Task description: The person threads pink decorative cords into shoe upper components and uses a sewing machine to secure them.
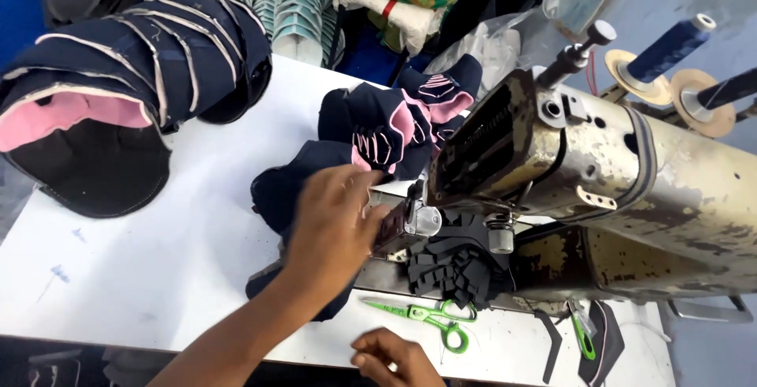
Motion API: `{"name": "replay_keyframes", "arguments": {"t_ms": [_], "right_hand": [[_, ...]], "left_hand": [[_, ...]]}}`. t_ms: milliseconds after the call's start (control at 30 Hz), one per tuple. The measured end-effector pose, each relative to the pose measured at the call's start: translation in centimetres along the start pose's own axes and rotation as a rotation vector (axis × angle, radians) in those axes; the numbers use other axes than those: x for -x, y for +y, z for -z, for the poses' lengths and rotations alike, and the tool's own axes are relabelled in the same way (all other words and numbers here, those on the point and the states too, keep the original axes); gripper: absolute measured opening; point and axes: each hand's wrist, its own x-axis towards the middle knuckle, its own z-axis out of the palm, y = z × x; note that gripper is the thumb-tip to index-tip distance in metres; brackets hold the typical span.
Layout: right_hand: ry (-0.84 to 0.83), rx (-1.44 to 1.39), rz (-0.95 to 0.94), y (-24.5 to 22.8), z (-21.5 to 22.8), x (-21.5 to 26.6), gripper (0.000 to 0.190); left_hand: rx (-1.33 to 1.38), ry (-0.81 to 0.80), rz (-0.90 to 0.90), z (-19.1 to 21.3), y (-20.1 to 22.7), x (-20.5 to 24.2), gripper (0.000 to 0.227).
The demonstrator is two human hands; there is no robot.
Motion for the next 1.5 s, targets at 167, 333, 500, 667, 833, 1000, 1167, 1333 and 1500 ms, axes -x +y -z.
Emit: {"name": "replay_keyframes", "arguments": {"t_ms": [167, 333, 500, 667, 833, 1000, 1167, 1333, 1500], "right_hand": [[0.088, -0.031, -0.082, 11.7, 0.6, -0.3, 0.024], [0.156, 0.042, -0.096, 12.1, 0.2, -0.9, 0.02], [0.197, 0.072, -0.176, 5.7, -0.3, -0.7, 0.019], [0.202, 0.076, -0.189, 3.8, 0.1, -0.3, 0.019], [0.239, 0.052, -0.112, 4.0, 1.9, -0.5, 0.019], [0.367, 0.078, -0.074, 7.6, 2.1, -3.2, 0.017], [0.555, 0.143, -0.008, 11.2, 1.2, -4.4, 0.014], [0.772, 0.168, 0.215, 18.3, 1.4, -7.5, 0.015], [0.837, 0.183, 0.241, 25.1, 2.4, -10.9, 0.018]], "left_hand": [[-0.065, 0.214, 0.227, 2.1, -4.0, 6.7, 0.07], [0.311, -0.193, 0.641, 0.1, -7.4, 11.8, 0.066], [0.123, -0.166, 0.368, 1.4, -12.9, 9.5, 0.054], [0.264, -0.372, 0.459, 3.2, -16.8, 5.8, 0.049], [0.261, -0.352, 0.41, 3.8, -17.0, 4.1, 0.046], [0.252, 0.009, 0.191, 4.3, -18.8, 5.3, 0.047], [0.423, 0.738, 0.436, 7.2, -27.9, 4.6, 0.027], [0.851, 0.626, 0.981, 10.3, -30.4, -1.2, 0.038], [0.592, 0.533, 0.701, 8.5, -33.4, -1.5, 0.047]]}}
